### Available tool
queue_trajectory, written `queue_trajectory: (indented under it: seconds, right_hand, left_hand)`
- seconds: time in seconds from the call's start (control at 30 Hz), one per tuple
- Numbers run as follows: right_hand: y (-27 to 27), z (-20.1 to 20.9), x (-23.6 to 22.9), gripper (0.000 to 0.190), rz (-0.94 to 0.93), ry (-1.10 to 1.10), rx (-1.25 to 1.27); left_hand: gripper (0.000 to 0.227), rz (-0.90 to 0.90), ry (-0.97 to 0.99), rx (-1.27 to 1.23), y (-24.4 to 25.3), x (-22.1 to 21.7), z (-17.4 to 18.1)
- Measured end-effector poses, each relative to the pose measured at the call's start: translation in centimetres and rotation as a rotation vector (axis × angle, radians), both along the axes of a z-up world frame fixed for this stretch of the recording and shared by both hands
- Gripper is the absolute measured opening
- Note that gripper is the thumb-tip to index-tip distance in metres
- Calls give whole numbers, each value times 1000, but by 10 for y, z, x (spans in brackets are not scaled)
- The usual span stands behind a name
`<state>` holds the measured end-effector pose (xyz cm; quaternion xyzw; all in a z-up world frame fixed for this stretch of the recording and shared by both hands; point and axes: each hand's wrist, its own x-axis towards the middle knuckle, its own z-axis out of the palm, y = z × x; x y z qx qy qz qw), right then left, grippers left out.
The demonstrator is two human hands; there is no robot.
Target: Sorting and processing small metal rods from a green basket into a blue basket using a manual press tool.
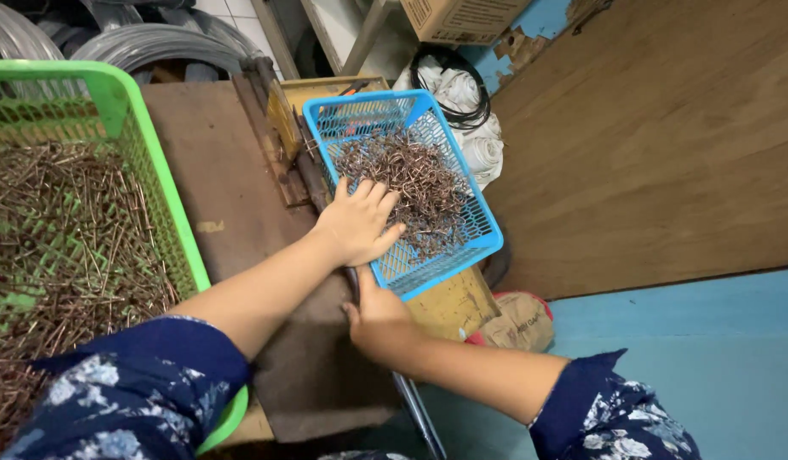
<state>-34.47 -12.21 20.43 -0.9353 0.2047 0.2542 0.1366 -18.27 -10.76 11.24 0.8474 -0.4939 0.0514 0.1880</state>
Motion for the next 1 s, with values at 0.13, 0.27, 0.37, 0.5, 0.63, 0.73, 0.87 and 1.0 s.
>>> queue_trajectory:
  seconds: [0.13,0.27,0.37,0.5,0.63,0.73,0.87,1.0]
  right_hand:
    - [-21,-44,-9,67,36,-216,112]
    - [-16,-36,-5,59,55,-88,-5]
    - [-19,-48,-10,55,83,-117,-29]
    - [-20,-51,-11,50,81,-146,-14]
    - [-31,-85,-10,57,96,-142,-78]
    - [-27,-84,-17,56,149,-180,-178]
    - [-31,-79,-12,58,157,-214,-157]
    - [-35,-93,-15,63,151,-158,-222]
  left_hand:
    - [74,22,-15,-76,-2,0,-8]
    - [61,50,-130,-211,-8,4,-23]
    - [60,80,-153,-257,-12,0,-31]
    - [61,113,-103,-231,-17,-4,-38]
    - [57,141,-158,-291,-20,-1,-49]
    - [56,121,-169,-311,-17,-4,-49]
    - [58,115,-156,-314,-23,5,-48]
    - [66,74,-6,-205,-12,1,-33]
